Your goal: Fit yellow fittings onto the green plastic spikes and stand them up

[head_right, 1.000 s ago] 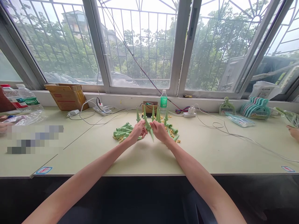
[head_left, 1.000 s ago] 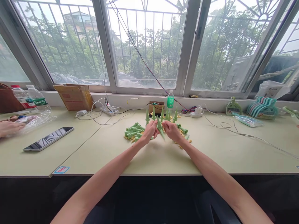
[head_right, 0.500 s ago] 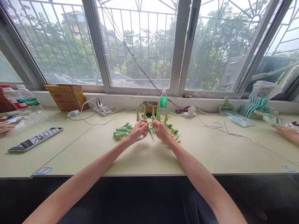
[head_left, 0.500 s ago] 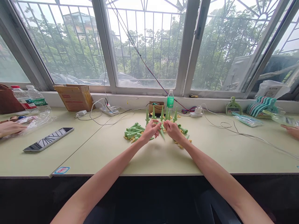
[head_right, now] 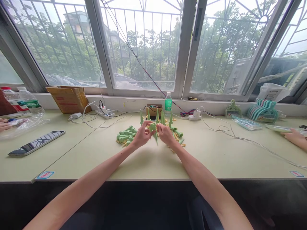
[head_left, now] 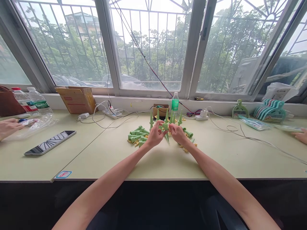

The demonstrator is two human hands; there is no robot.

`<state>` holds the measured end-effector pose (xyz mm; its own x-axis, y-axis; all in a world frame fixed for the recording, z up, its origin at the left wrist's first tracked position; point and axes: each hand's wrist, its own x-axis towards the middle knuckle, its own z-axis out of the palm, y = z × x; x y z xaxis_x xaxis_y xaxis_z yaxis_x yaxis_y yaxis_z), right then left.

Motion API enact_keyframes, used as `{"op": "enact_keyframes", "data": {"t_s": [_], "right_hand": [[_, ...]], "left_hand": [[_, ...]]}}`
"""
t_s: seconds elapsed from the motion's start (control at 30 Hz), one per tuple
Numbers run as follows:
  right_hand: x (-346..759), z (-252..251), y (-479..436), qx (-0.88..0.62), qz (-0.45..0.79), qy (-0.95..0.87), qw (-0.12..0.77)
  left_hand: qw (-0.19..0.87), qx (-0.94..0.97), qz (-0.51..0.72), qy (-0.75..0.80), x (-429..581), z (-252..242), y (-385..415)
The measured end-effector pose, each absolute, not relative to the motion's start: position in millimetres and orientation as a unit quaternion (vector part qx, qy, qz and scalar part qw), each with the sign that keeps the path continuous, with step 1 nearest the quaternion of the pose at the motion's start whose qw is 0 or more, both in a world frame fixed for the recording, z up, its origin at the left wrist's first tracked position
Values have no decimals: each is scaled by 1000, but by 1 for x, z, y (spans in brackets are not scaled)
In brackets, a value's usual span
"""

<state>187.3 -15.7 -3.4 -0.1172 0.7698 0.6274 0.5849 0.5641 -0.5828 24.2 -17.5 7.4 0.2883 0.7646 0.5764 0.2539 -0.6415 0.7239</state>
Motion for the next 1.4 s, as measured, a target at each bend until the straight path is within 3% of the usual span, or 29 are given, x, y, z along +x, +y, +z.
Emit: {"op": "enact_keyframes", "data": {"t_s": [0.7, 1.07, 1.4], "right_hand": [[182, -1, -22, -443, 109, -744, 489], [183, 2, -24, -438, 106, -736, 505], [180, 3, -29, -413, 112, -760, 490]], "left_hand": [[298, 699, 527, 381, 26, 6, -13], [509, 610, 507, 334, 28, 11, -14], [620, 529, 477, 329, 26, 11, -8]]}}
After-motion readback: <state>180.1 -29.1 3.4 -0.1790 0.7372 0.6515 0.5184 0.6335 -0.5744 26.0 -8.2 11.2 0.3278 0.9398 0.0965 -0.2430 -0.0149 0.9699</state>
